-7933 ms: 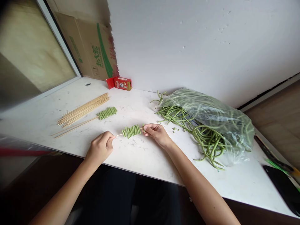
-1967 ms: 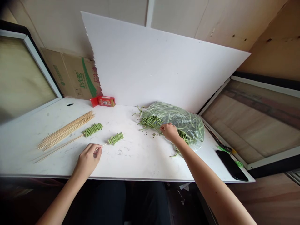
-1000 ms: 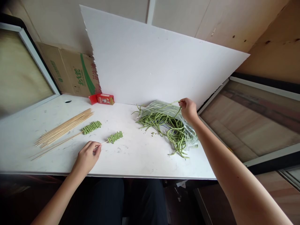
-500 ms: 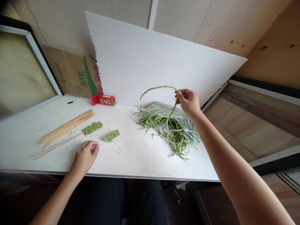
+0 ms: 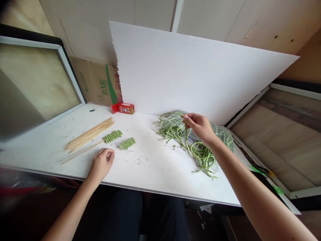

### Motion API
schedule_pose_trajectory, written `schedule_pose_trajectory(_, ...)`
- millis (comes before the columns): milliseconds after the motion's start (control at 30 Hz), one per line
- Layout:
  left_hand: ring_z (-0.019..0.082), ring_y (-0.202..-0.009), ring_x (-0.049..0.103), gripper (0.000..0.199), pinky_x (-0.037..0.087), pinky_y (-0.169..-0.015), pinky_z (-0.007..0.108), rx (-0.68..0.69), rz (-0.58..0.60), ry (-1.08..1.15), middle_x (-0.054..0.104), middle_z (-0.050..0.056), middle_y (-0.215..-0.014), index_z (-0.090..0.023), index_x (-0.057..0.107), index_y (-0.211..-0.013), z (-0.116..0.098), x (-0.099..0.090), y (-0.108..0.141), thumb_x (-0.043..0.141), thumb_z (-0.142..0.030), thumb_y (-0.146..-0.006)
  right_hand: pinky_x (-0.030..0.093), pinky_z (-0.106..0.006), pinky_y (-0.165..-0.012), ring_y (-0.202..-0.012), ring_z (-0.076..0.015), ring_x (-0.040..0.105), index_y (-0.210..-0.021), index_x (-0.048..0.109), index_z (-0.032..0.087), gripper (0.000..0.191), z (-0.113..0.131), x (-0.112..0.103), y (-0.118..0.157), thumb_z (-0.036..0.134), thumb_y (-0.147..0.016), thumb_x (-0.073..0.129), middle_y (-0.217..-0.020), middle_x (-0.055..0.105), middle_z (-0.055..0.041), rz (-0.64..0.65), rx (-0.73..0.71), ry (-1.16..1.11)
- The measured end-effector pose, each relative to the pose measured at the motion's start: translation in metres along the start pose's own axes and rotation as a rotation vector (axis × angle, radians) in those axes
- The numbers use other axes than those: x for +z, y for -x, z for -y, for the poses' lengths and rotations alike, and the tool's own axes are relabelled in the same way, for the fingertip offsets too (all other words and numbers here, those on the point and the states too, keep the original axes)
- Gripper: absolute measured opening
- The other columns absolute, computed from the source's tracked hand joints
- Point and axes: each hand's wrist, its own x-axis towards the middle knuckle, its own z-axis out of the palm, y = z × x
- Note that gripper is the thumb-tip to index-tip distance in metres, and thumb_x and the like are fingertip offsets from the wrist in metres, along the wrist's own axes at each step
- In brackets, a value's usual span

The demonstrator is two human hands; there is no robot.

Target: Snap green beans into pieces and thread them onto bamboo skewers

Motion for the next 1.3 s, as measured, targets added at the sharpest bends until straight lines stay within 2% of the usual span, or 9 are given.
schedule_pose_trajectory(200, 0.023, -0.083, 0.066, 0.009, 0.055, -0.079, 0.037, 0.0, 0.009, -0.004, 0.066, 0.006, -0.09, -0.021, 0.061, -0.092, 0.002, 0.0, -0.001, 0.054, -0.024, -0.098, 0.048, -0.029, -0.055, -0.063, -0.0174, 0.06, -0.098, 0.077, 0.018, 0.051, 0.008, 0.028, 0.043, 0.068, -0.092, 0.068, -0.078, 0.072, -0.0069, 0.095, -0.013, 0.158)
schedule_pose_trajectory(333, 0.029, -0.091, 0.063, 0.01, 0.053, -0.084, 0.042, 0.027, -0.022, -0.096, 0.068, 0.008, -0.089, -0.022, 0.061, -0.089, 0.004, -0.004, -0.003, 0.055, -0.023, -0.097, 0.057, -0.034, -0.066, -0.077, -0.0245, 0.071, -0.104, 0.077, 0.021, 0.047, 0.006, 0.042, 0.058, 0.066, -0.095, 0.064, -0.088, 0.078, -0.0094, 0.156, -0.028, 0.177)
schedule_pose_trajectory(500, 0.029, -0.091, 0.061, 0.01, 0.051, -0.085, 0.043, 0.023, -0.021, -0.142, 0.068, 0.008, -0.088, -0.022, 0.062, -0.088, 0.006, -0.006, -0.004, 0.057, -0.022, -0.096, 0.062, -0.041, -0.076, -0.087, -0.0292, 0.075, -0.103, 0.076, 0.025, 0.044, -0.004, 0.049, 0.061, 0.064, -0.099, 0.057, -0.097, 0.08, -0.0103, 0.146, -0.075, 0.293)
schedule_pose_trajectory(700, 0.029, -0.093, 0.061, 0.01, 0.051, -0.086, 0.043, 0.009, -0.021, -0.118, 0.069, 0.009, -0.089, -0.021, 0.063, -0.089, 0.01, -0.009, -0.007, 0.055, -0.022, -0.097, 0.06, -0.041, -0.072, -0.087, -0.0291, 0.074, -0.105, 0.075, 0.024, 0.039, -0.023, 0.056, 0.068, 0.057, -0.102, 0.054, -0.096, 0.078, -0.0103, 0.163, -0.093, 0.38)
schedule_pose_trajectory(967, 0.027, -0.089, 0.064, 0.013, 0.052, -0.087, 0.041, -0.01, -0.111, -0.145, 0.071, 0.008, -0.09, -0.021, 0.067, -0.092, 0.035, -0.047, -0.02, 0.057, -0.026, -0.097, 0.061, -0.04, -0.071, -0.088, -0.03, 0.076, -0.103, 0.076, 0.024, 0.04, -0.047, 0.058, 0.072, 0.058, -0.1, 0.057, -0.096, 0.079, -0.0111, 0.166, -0.067, 0.338)
schedule_pose_trajectory(1100, 0.025, -0.089, 0.065, 0.013, 0.053, -0.088, 0.04, -0.031, -0.102, -0.157, 0.072, 0.007, -0.093, -0.02, 0.068, -0.091, 0.049, -0.06, -0.034, 0.057, -0.026, -0.096, 0.062, -0.042, -0.071, -0.085, -0.0301, 0.076, -0.103, 0.076, 0.025, 0.041, -0.06, 0.056, 0.075, 0.061, -0.1, 0.056, -0.095, 0.08, -0.0106, 0.168, -0.042, 0.339)
schedule_pose_trajectory(1300, 0.024, -0.086, 0.067, 0.014, 0.053, -0.084, 0.038, -0.104, -0.058, -0.097, 0.075, 0.007, -0.09, -0.02, 0.069, -0.087, 0.063, -0.055, -0.056, 0.059, -0.027, -0.092, 0.063, -0.043, -0.072, -0.084, -0.0302, 0.077, -0.1, 0.076, 0.026, 0.041, -0.066, 0.054, 0.08, 0.063, -0.099, 0.057, -0.096, 0.081, -0.0101, 0.173, -0.03, 0.33)
